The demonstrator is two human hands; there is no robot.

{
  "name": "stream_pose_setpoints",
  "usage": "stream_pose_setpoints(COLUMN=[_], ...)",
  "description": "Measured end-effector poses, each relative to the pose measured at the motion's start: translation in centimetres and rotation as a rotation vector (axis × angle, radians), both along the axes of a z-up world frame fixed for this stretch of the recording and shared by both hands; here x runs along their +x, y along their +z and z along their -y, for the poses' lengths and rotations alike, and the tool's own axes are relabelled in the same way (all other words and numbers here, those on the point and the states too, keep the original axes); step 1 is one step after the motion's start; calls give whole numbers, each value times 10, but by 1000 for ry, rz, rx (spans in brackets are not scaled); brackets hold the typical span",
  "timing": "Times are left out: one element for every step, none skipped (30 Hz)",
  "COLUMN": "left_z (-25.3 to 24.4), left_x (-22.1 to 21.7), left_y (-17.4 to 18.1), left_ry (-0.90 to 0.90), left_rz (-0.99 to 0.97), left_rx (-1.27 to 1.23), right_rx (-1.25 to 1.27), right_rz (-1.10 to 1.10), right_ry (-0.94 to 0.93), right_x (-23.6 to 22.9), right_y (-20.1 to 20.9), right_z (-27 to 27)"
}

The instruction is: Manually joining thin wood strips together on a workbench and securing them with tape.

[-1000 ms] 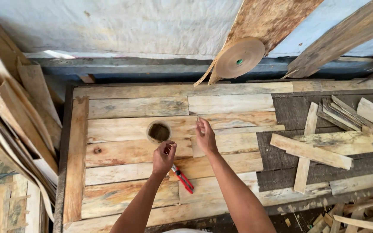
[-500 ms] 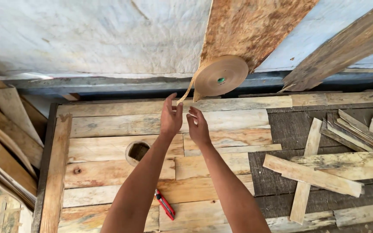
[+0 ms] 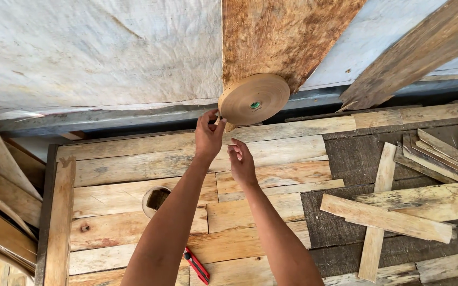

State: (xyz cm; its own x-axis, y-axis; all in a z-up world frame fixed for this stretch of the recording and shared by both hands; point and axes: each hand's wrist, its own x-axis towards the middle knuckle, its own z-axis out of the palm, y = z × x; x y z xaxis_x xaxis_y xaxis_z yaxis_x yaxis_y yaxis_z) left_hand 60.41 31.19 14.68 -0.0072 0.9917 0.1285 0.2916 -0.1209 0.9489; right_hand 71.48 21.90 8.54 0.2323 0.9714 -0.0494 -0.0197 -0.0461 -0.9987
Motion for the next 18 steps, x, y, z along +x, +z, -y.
stream_pose_setpoints(left_z=[0, 1, 1, 2, 1, 2, -2, -5, -8, -4, 1, 6, 10, 14, 19, 29, 38, 48], left_x=[0, 0, 0, -1, -1, -1, -1, -2, -2, -3, -3, -3, -2, -2, -1, 1, 4, 6], left_y=[7, 15, 22, 29, 36, 43, 33, 23, 12, 22, 31, 41, 35, 30, 25, 17, 10, 3], left_ry=[-1, 1, 1, 2, -4, -14, -13, -16, -21, -22, 52, 126, 124, 66, 7, 7, -99, -205], left_rz=[2, 30, 60, 63, 35, 6, 7, 21, 35, 35, 17, -1, -2, -85, -169, -170, -150, -131], left_rx=[0, 103, 207, 208, 44, -119, -117, -64, -12, -10, 17, 43, 45, 205, 364, 366, 368, 369], right_rx=[0, -4, -7, -6, -12, -17, -15, -25, -36, -33, -39, -45, -44, -7, 31, 33, 22, 12], right_rz=[2, -5, -11, -7, 7, 22, 23, 25, 27, 27, 27, 26, 26, 53, 82, 81, 6, -69], right_ry=[-1, 1, 3, 3, 25, 47, 48, 49, 47, 45, 39, 32, 30, -8, -44, -44, -99, -153], right_x=[1, 2, 3, 2, 2, 2, 1, 1, 1, 1, 0, 0, 0, 0, 0, 3, 5, 7], right_y=[-2, -3, -4, 1, 5, 10, 9, 8, 7, 8, 9, 9, 8, 8, 7, 12, 17, 22], right_z=[0, 1, 1, 4, 6, 8, 8, 9, 9, 10, 11, 12, 11, 11, 11, 11, 11, 12])
